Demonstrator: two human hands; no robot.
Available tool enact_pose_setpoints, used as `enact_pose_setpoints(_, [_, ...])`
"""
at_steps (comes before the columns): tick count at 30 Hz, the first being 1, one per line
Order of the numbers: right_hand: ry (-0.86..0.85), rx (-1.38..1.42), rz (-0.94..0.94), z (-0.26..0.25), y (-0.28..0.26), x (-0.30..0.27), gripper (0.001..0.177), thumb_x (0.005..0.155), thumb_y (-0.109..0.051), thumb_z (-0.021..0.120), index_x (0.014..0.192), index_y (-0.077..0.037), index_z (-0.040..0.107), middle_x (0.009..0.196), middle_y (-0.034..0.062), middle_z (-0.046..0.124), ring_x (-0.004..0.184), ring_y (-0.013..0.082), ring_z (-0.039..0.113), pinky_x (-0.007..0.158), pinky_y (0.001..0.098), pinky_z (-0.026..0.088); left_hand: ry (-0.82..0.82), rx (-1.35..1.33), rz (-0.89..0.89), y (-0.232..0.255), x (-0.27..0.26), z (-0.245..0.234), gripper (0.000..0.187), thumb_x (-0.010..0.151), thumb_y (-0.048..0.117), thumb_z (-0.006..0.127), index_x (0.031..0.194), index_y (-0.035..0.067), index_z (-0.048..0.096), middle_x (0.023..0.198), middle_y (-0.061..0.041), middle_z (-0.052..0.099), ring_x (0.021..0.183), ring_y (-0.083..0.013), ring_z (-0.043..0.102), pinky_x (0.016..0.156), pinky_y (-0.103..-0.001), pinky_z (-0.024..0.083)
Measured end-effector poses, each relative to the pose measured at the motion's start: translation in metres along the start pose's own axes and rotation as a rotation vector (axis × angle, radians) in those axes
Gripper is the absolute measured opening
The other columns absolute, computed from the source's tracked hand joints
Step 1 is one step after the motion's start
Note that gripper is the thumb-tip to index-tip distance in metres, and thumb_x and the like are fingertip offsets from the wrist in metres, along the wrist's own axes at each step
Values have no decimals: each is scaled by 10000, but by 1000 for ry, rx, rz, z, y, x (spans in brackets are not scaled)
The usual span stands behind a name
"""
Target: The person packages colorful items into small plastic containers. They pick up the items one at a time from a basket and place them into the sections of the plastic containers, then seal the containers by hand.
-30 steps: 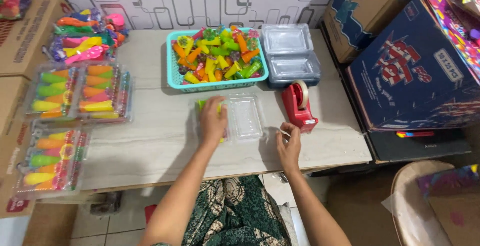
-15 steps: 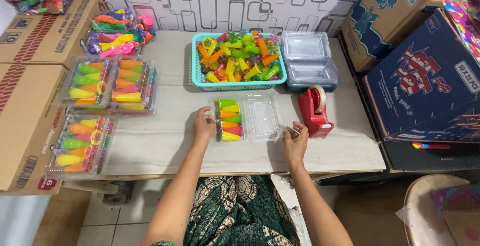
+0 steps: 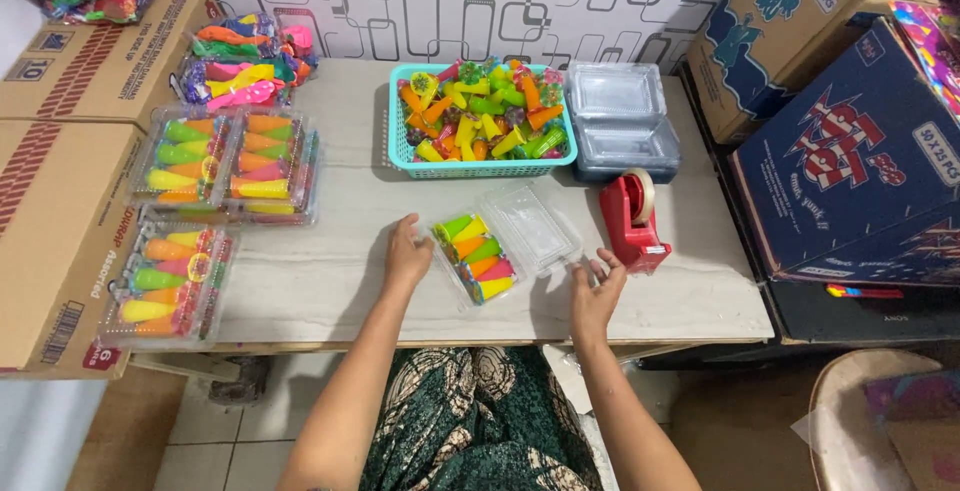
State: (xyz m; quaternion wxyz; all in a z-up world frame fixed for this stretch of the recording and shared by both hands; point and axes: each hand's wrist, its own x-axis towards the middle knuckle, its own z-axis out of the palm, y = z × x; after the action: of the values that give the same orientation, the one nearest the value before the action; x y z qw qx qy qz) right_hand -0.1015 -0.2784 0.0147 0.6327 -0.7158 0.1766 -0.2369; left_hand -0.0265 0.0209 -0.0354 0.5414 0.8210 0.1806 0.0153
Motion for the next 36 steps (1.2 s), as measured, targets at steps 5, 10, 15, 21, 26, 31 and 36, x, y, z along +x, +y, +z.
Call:
enact_pose_setpoints(5, [-40,227,239,12,-26,-19,539,917,-30,660,1388,-97,407,1309,232,429,1169,307,583,940,436,597,-31,120,78,-11,35,11,407,959,103,561,1354,99,662,1246,-168,705,1176,-317,673,997,-476,547])
enact_pose_setpoints(10, [-19,284,318,15,-43,-26,553,899,-1,651,1390,-57,403,1261,217,397,1124,289,559,885,465,636,-53,122,81,-25,20,5,344,934,102,599,1245,136,742,1147,-137,755,1091,-268,711,935,-429,576])
enact_pose_setpoints(15, [-50,314,305,22,-52,-38,588,899,-21,680,1406,-25,384,1416,283,299,1285,381,501,973,513,565,-303,8,-41,13,-50,-40,449,834,15,653,1280,-17,687,977,-258,743,743,-280,763,645,-345,652])
enact_pose_setpoints(21, [-85,264,238,32,-42,-21,555,916,-88,695,1393,-32,418,1435,255,336,1307,358,462,1015,456,551,-457,-90,-151,26,-76,-52,544,824,-29,647,1360,-99,590,920,-286,722,680,-247,740,621,-295,658])
enact_pose_setpoints(26, [-124,205,231,46,-35,6,523,928,-137,700,1380,-61,449,1435,244,374,1318,366,496,1013,440,556,-512,-148,-162,14,-65,-36,534,806,-2,713,1315,-99,585,882,-285,712,644,-266,738,594,-324,663])
enact_pose_setpoints(31, [-159,75,196,49,-5,38,496,921,-154,698,1363,-95,481,1399,226,437,1303,392,533,995,478,562,-367,-106,-161,13,-32,-30,377,846,138,770,1156,-65,697,901,-273,734,704,-294,759,575,-388,664])
enact_pose_setpoints(36, [-207,10,172,64,4,58,503,920,-203,686,1379,-102,505,1392,255,480,1223,381,606,984,446,571,-196,-230,-53,12,4,0,562,889,46,662,1428,-42,533,1208,-284,683,963,-312,746,745,-386,671])
